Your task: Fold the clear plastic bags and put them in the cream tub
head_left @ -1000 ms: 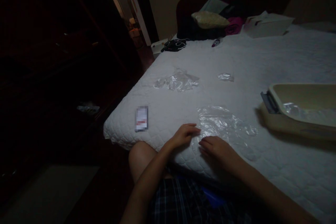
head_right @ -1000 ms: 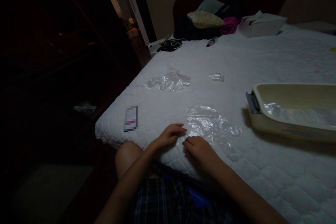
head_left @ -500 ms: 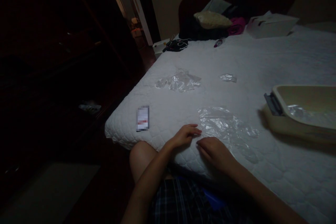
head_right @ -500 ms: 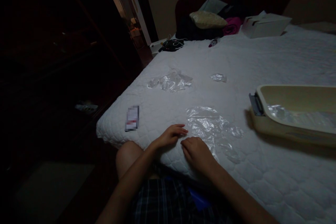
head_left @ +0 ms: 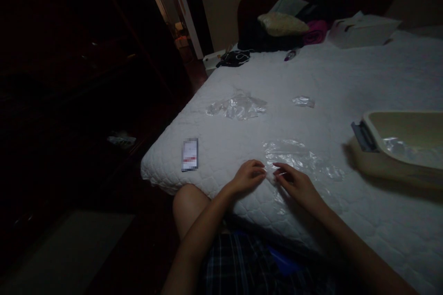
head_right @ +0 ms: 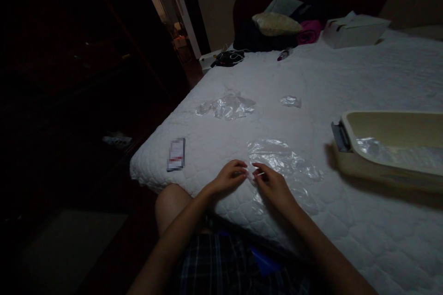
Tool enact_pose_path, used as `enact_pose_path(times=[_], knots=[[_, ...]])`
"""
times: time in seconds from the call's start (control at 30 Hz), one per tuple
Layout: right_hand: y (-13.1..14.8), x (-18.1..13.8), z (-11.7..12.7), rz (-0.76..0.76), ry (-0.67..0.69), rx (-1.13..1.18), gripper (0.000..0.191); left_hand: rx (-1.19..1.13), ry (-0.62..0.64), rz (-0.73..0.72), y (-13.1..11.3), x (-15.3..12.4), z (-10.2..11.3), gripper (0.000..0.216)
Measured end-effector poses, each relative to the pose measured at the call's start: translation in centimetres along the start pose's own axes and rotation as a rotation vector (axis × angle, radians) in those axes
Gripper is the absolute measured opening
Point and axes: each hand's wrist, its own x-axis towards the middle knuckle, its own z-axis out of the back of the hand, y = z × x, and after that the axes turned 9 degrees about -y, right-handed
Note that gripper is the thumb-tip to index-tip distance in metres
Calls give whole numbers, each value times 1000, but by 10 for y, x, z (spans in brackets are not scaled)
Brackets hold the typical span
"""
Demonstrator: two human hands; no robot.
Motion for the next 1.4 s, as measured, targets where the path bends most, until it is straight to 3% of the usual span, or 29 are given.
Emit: enact_pose_path(times=[0.23,0.4,0.53,0.67,0.87,1.07,1.17,1.4], knots=[[-5,8,7,40,-86,-256,36,134,-28,51,-5,6,-7,15],[-19,8,8,29,-117,-293,36,228,-107,87,-10,10,-17,15],[-26,8,10,168,-172,-413,30,269,-139,100,-10,9,-21,14],[-24,10,9,328,-30,-531,24,283,-138,83,-7,9,-22,19],[-26,14,2,369,112,-755,23,249,-229,-38,-10,3,-21,25],[-29,12,8,376,67,-638,23,406,-32,-330,-20,-9,-19,23],[-24,3,18,442,75,-550,24,453,10,-364,-20,-11,-19,24],[-18,-33,23,646,292,-525,28,453,15,-375,-19,-11,-20,22]])
